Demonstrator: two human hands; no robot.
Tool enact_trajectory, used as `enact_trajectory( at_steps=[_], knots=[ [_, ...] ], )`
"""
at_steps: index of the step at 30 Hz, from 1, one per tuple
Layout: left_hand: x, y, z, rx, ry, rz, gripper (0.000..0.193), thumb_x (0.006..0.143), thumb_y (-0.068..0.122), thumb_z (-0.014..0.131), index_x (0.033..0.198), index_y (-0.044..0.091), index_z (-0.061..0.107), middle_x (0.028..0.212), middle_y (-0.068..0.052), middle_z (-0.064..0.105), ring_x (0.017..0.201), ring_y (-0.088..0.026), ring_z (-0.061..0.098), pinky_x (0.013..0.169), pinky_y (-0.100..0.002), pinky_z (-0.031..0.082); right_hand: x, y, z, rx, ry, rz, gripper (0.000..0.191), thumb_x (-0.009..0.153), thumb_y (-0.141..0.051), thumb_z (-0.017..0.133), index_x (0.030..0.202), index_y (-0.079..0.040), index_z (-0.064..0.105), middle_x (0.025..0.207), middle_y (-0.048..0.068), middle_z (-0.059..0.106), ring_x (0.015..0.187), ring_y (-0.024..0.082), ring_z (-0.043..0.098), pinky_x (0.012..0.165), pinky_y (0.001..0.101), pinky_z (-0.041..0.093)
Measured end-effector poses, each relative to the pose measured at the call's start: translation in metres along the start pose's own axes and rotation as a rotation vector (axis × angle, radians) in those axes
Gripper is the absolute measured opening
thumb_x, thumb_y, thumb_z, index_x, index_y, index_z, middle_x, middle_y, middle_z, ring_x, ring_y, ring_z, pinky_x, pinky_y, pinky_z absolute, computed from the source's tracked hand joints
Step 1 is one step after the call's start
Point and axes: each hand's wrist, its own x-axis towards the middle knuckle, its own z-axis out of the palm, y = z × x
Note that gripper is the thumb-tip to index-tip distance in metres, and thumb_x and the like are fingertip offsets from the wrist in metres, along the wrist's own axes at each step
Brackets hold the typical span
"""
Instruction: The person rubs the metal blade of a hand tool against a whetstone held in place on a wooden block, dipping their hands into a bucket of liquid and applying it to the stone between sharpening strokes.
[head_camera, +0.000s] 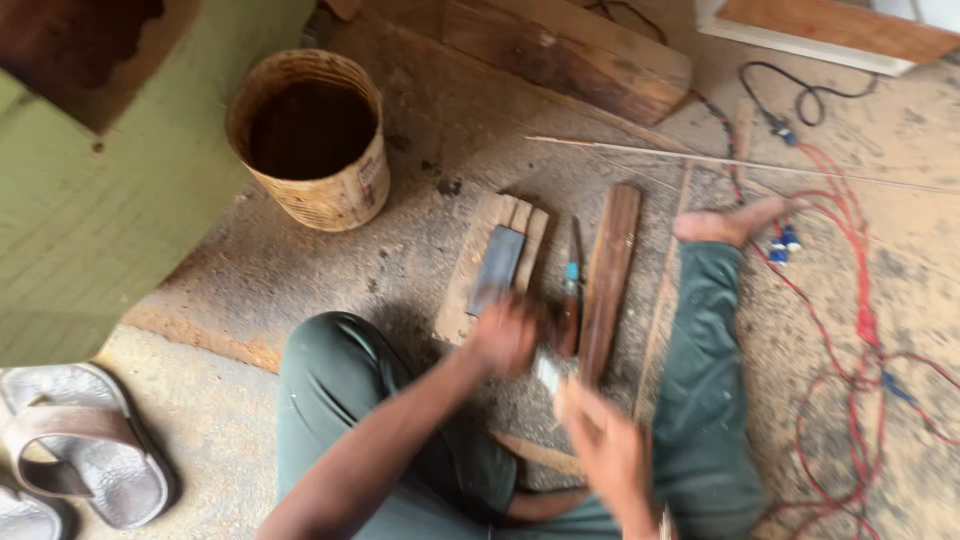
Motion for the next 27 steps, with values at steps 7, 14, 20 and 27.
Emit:
enact_trajectory(
  at_steps=[7,14,20,27],
  knots=[
    [0.058,-0.042,0.027,-0.178,-0.453,-0.239,0.051,0.095,0.036,0.053,0.137,0.008,0.062,0.149,-0.018,0.057,0.142,-0.033,0.049,0.117,-0.05,0.042,0.064,-0.003,-0.013,0.01,-0.051,0.187,0.034,0.087,-0.015,0.072,0.119,-0.005,0.076,0.104,0.009,0.083,0.085,0.017,0.076,0.073,0.0297,0.059],
    [0.027,-0.01,0.007,0.081,0.047,0.002,0.057,0.074,0.019,0.067,0.13,0.009,0.067,0.143,-0.024,0.058,0.133,-0.04,0.052,0.111,-0.058,0.035,0.043,-0.009,-0.014,-0.119,-0.024,0.12,0.033,0.09,-0.02,0.071,0.122,-0.013,0.075,0.104,0.008,0.082,0.079,0.014,0.08,0.064,0.0264,0.063],
    [-0.014,-0.024,0.079,0.189,0.12,0.028,0.044,0.058,0.027,0.074,0.1,0.011,0.077,0.102,-0.016,0.072,0.108,-0.034,0.065,0.097,-0.066,0.045,-0.011,-0.012,0.007,-0.076,0.044,0.02,0.038,0.085,-0.017,0.077,0.122,-0.006,0.075,0.112,0.015,0.078,0.099,0.016,0.078,0.083,0.0287,0.058],
    [0.093,-0.076,0.043,0.066,-0.097,-0.173,0.028,0.095,0.03,0.056,0.1,0.005,0.067,0.093,-0.017,0.07,0.093,-0.032,0.066,0.089,-0.049,0.05,0.102,-0.033,-0.017,-0.079,-0.002,-0.06,0.035,0.091,-0.021,0.075,0.122,-0.004,0.074,0.105,0.009,0.081,0.085,0.014,0.076,0.072,0.026,0.059]
  ],
)
